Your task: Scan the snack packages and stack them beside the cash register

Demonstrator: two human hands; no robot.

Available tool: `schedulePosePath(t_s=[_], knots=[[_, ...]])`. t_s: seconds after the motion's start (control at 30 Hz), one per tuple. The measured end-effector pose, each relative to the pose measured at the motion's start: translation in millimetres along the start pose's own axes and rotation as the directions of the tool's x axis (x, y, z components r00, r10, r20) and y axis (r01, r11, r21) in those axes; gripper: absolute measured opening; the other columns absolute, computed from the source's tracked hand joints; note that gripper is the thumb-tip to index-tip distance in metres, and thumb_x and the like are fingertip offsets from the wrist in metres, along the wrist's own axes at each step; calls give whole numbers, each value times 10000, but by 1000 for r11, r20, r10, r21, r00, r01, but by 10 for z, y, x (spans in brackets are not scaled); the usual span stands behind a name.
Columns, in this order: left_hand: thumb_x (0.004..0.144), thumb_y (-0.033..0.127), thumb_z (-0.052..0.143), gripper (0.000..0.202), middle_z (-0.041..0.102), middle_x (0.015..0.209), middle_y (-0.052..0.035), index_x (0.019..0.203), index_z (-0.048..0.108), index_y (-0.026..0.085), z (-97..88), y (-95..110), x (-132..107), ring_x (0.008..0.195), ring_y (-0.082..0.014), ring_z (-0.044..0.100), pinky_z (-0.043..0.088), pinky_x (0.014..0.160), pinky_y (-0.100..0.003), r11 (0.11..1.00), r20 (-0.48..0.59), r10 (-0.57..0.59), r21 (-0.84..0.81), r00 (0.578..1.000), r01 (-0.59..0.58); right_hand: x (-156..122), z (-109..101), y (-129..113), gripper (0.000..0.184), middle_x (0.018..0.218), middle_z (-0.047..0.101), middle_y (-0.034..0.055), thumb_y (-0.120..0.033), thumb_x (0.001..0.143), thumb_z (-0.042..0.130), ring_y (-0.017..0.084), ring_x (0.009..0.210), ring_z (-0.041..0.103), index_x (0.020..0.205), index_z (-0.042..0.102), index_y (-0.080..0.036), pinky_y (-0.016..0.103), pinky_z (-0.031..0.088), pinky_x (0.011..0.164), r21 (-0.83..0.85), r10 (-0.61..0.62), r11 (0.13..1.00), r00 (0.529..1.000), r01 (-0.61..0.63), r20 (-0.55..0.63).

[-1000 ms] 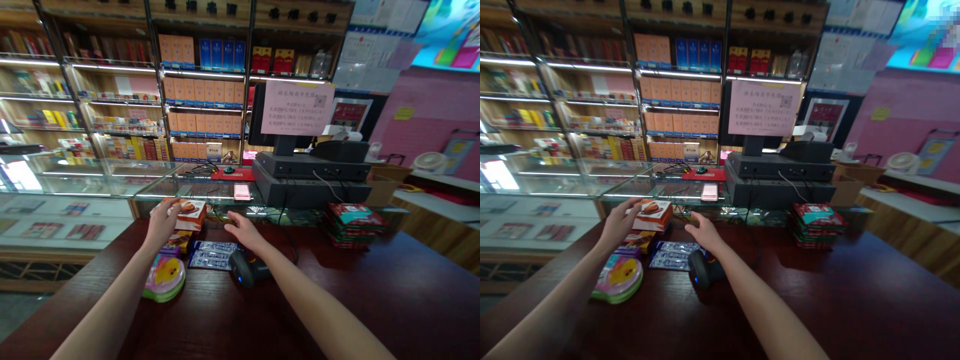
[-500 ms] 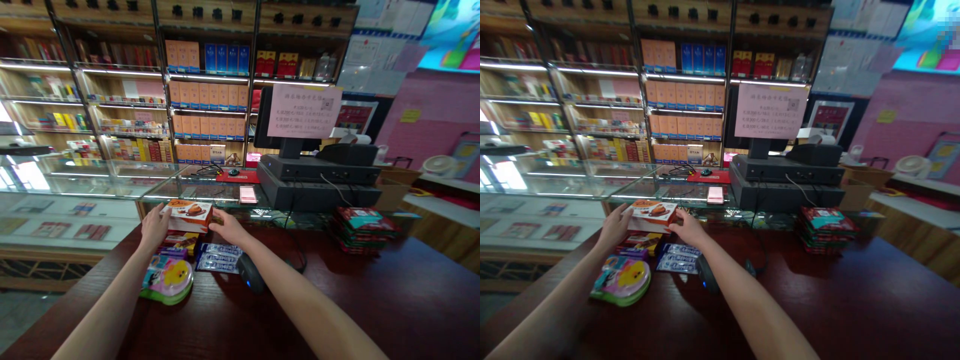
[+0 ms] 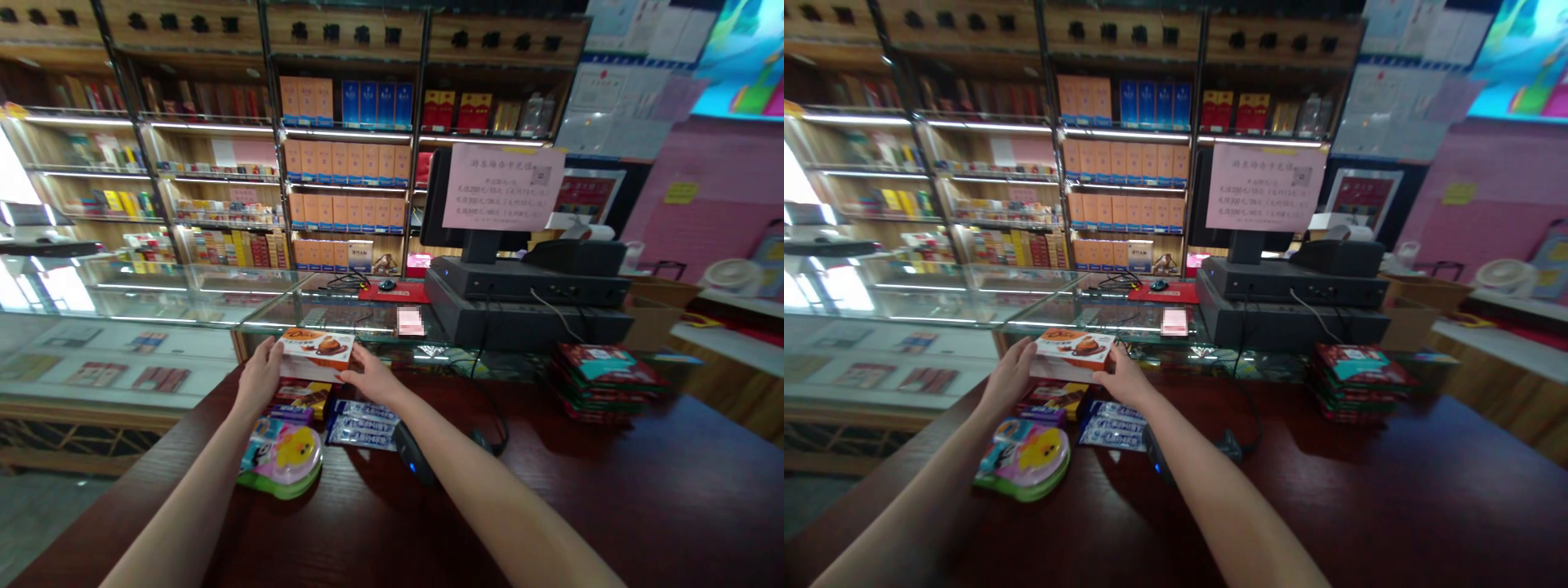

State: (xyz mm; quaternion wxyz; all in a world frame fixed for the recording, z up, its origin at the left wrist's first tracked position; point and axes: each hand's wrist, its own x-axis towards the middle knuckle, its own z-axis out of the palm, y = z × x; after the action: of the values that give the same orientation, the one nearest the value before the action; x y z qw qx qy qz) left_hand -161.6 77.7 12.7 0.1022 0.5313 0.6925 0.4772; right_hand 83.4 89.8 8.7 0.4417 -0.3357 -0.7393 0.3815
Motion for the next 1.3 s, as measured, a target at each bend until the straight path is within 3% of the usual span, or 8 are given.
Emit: schedulePosePath(t_s=[0.2, 0.47, 0.67, 0.87, 1.17, 1.3], knots=[[954, 515, 357, 591, 624, 1386, -140, 1379, 561, 160, -67, 233, -179, 1337, -316, 535, 386, 1140, -470, 999, -20, 45, -23, 999, -45, -77, -72, -31, 640, 1342, 671, 16, -137, 765, 688, 229, 1276, 605, 1374, 550, -277, 441, 418, 1142, 93, -1, 996, 1000, 0, 12], [941, 478, 426, 502, 690, 1275, -103, 1328, 600, 209, -39, 636, -457, 1221, -289, 615, 442, 1081, -453, 988, -70, 70, -136, 995, -79, -258, -313, -98, 660, 1386, 643, 37, -138, 756, 679, 224, 1326, 568, 1390, 534, -250, 433, 389, 1168, 156, -2, 988, 997, 15, -82], [951, 474, 432, 521, 664, 1306, -128, 1359, 570, 180, 208, 909, -620, 1257, -297, 584, 411, 1108, -482, 969, -3, 124, -215, 992, -122, -518, -638, -125, 674, 1415, 620, 58, -128, 755, 665, 226, 1343, 553, 1405, 526, -246, 435, 390, 1171, 205, 73, 978, 986, -41, -152], [957, 464, 432, 497, 640, 1337, -130, 1341, 568, 180, 518, 1045, -731, 1284, -280, 565, 400, 1124, -472, 932, 30, 209, -309, 978, -190, -751, -931, -80, 693, 1451, 585, 81, -183, 744, 686, 242, 1370, 524, 1416, 525, -234, 449, 370, 1186, 234, 104, 971, 967, -47, -234], [942, 421, 469, 497, 591, 1423, -119, 1370, 543, 179, 876, 1051, -856, 1357, -257, 516, 334, 1190, -462, 877, 152, 285, -439, 946, -194, -1109, -1284, 76, 842, 1548, 465, 130, -305, 718, 752, 270, 1448, 421, 1497, 443, -216, 484, 272, 1225, 276, 211, 953, 924, -123, -318], [921, 385, 507, 494, 569, 1453, -118, 1376, 530, 195, 1024, 982, -923, 1378, -247, 505, 323, 1204, -457, 834, 206, 311, -527, 928, -162, -1285, -1377, 140, 851, 1543, 472, 126, -301, 719, 757, 270, 1447, 422, 1504, 435, -232, 482, 292, 1219, 305, 253, 940, 910, -151, -328]])
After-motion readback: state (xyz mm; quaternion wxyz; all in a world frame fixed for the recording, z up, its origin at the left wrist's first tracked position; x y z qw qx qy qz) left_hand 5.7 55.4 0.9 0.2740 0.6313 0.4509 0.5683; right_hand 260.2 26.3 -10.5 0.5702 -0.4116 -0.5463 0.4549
